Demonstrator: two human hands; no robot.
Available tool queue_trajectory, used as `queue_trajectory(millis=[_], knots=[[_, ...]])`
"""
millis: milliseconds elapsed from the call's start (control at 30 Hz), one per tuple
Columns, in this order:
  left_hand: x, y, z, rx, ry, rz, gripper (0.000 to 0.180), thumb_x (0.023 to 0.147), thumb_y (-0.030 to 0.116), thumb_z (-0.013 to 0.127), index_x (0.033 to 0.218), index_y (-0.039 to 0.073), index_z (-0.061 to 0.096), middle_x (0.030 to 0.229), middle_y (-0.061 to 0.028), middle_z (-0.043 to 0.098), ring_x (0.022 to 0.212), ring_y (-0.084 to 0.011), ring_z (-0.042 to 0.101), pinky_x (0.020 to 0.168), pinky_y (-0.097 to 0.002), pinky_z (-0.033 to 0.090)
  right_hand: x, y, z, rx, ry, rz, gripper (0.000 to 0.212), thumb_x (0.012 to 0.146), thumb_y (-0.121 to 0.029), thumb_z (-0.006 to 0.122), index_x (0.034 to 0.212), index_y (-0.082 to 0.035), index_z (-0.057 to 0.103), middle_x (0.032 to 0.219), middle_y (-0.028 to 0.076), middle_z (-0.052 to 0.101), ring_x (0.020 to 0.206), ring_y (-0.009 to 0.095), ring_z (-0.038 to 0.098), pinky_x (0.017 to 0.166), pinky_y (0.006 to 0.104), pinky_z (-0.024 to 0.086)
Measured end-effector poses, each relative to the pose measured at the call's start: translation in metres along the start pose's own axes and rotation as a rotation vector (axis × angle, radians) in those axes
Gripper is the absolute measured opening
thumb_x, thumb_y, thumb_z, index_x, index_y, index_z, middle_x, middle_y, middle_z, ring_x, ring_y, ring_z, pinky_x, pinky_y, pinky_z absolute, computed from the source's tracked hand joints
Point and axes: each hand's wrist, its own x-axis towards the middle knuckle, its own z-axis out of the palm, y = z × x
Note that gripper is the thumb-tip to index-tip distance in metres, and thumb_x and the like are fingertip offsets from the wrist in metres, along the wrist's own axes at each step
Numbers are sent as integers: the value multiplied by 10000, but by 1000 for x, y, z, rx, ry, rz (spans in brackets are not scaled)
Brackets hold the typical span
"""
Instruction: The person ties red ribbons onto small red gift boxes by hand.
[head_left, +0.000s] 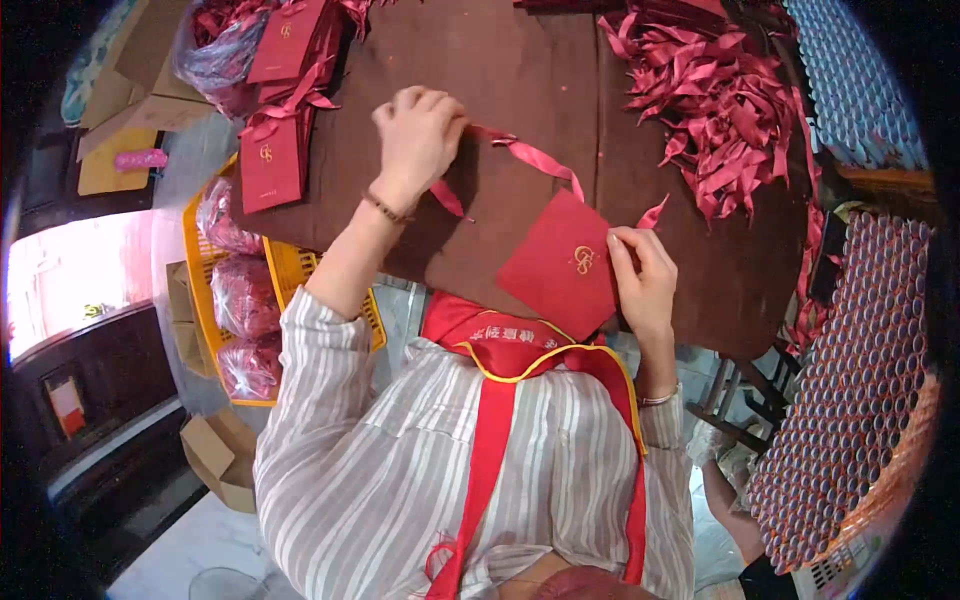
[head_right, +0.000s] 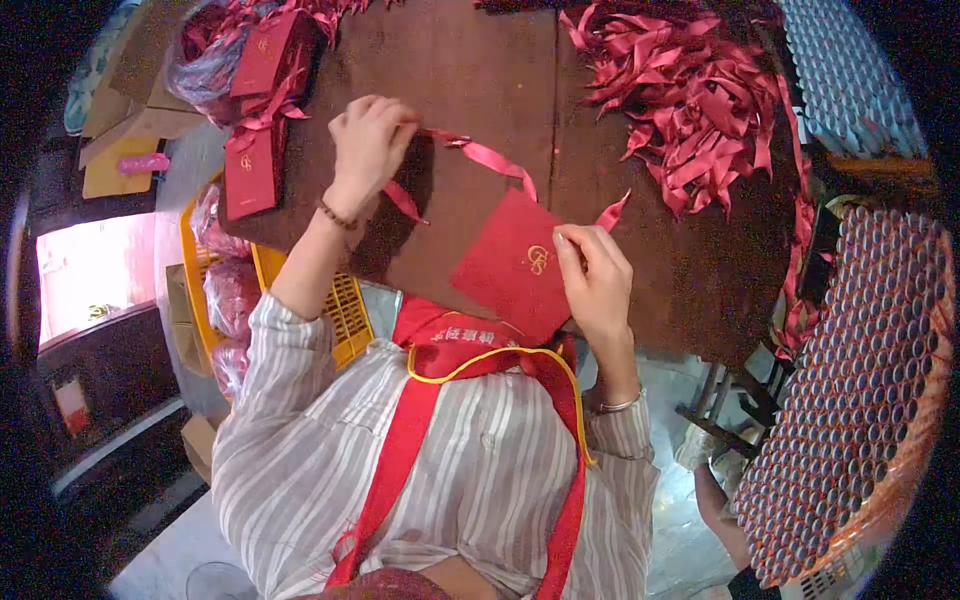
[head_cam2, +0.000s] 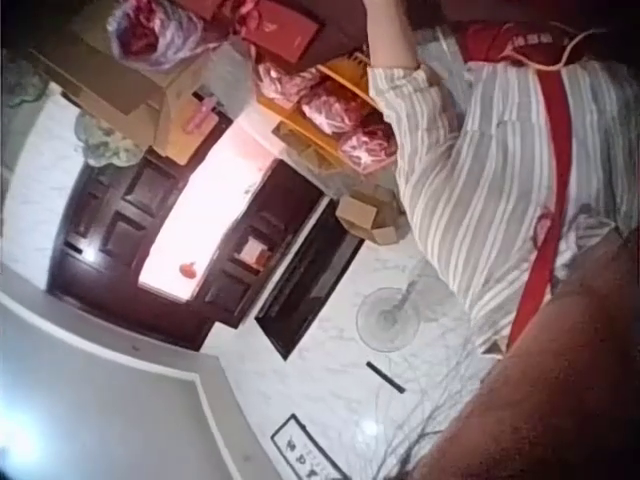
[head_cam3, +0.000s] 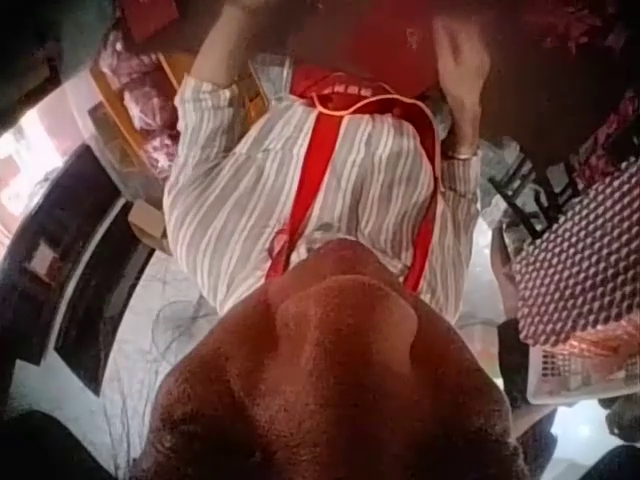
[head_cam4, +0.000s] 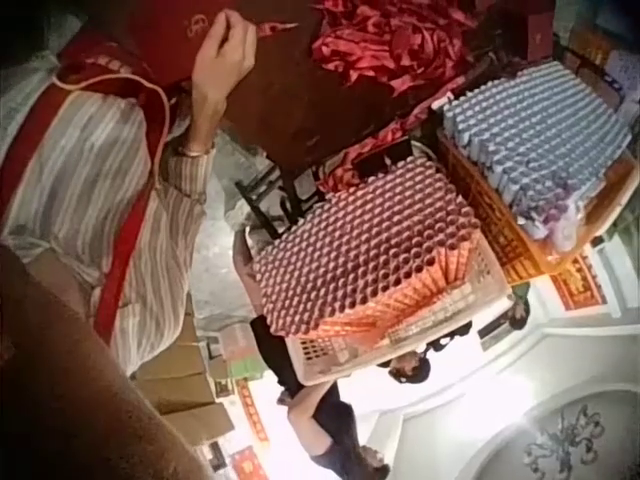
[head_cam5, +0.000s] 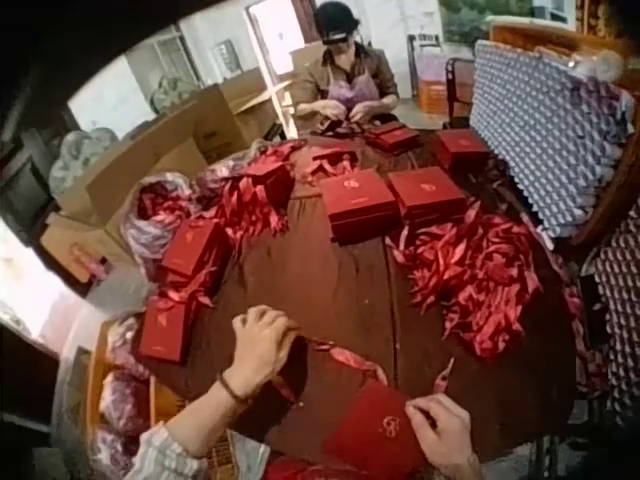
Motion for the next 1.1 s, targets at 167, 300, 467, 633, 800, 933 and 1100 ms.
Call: queue_trajectory(millis=[167,300,467,633,800,933,1100], knots=[[-2,20,31,-173,66,138,144,754,256,632,870,171,639,917,39,600,951,-189,497,765,-395,334,1,-2,-8,-46,63,8,123,847,-81,574,926,7,604,803,75,596,691,119,555,630,235,439],[-1,17,38,-253,82,153,92,769,217,623,825,145,633,864,2,622,876,-202,557,710,-372,361,3,12,-11,-70,69,51,139,850,-101,571,934,4,605,807,77,595,685,122,545,632,246,435],[-7,23,0,-719,-25,-171,92,808,112,605,842,27,598,754,-97,626,681,-258,609,594,-319,466,13,18,-7,-258,70,-91,139,827,-128,587,914,-25,623,857,90,610,785,216,570,704,303,437],[-35,48,-17,-801,-236,-87,134,817,116,581,900,14,609,853,-141,617,808,-285,597,705,-344,465,19,12,13,-546,34,-202,205,773,-215,636,925,-77,639,910,50,595,891,246,533,759,365,404],[-65,79,-6,-871,-343,-54,126,818,130,567,883,33,616,832,-127,598,816,-295,578,712,-364,459,12,3,24,-545,-56,-188,246,771,-264,638,958,-104,640,881,38,574,851,230,520,719,359,376],[-76,92,-5,-820,-346,-68,115,811,146,579,850,42,613,790,-111,581,771,-289,573,664,-375,458,8,1,23,-529,-147,-190,227,786,-233,628,947,-73,635,852,58,586,807,249,551,700,355,402],[-80,91,-5,-834,-323,-82,97,815,89,594,879,20,617,789,-131,587,730,-272,590,635,-332,460,20,-7,16,-71,-424,223,187,837,-151,561,917,14,599,825,120,631,743,231,610,678,289,457]])
